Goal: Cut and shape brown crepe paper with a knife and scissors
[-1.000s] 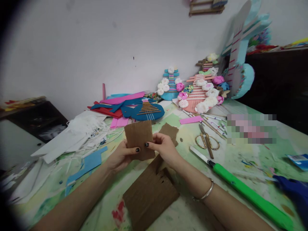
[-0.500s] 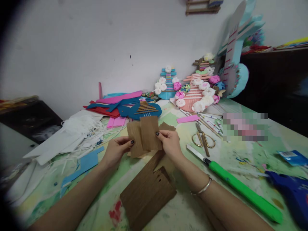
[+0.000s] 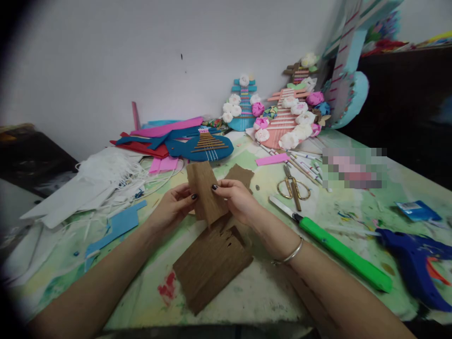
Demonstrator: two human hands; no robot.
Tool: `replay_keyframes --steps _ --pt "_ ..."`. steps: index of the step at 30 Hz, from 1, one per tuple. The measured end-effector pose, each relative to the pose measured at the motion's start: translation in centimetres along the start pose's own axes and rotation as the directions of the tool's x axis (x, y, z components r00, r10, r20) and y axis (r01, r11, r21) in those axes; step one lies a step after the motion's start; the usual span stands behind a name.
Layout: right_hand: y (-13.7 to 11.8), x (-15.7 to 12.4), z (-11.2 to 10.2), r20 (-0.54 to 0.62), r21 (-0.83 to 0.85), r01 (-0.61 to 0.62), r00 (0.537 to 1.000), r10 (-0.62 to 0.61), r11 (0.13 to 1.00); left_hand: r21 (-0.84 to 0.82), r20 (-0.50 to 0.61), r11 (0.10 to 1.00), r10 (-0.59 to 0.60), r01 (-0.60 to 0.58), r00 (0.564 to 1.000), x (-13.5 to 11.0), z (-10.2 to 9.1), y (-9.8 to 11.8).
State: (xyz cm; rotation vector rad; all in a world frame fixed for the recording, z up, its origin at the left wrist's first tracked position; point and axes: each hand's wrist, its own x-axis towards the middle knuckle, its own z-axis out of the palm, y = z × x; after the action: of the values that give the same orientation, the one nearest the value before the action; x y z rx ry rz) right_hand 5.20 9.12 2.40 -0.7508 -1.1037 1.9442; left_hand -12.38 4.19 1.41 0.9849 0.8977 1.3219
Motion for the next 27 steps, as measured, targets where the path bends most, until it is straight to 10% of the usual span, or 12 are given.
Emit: replay_keyframes --steps 6,12,19,27 --pt "-0.5 -0.2 0.1 -0.018 -0.009 -0.019 1.000 0.018 1.000 -0.024 0.022 0.999 -0.022 0.023 1.000 -0.1 0.3 -0.1" --pt "-1.6 1.0 -1.7 -0.300 -0.063 0.224 0.925 -0.233 0.972 0.268 -0.057 0.959 -0.081 0.094 0.995 -0.6 0.4 0.5" --pt "-4.1 2.1 -5.9 -0.531 -0.252 0.409 0.699 -0.479 0.877 0.864 0.074 0.502 -0.197 0.036 0.978 -2.4 2.2 0.6" --pt "-1.9 3.5 -5.9 -0.329 -0.570 0.224 0.819 -0.469 0.791 0.674 0.265 0.712 -0.482 0.197 0.835 -2.7 1.8 0.0"
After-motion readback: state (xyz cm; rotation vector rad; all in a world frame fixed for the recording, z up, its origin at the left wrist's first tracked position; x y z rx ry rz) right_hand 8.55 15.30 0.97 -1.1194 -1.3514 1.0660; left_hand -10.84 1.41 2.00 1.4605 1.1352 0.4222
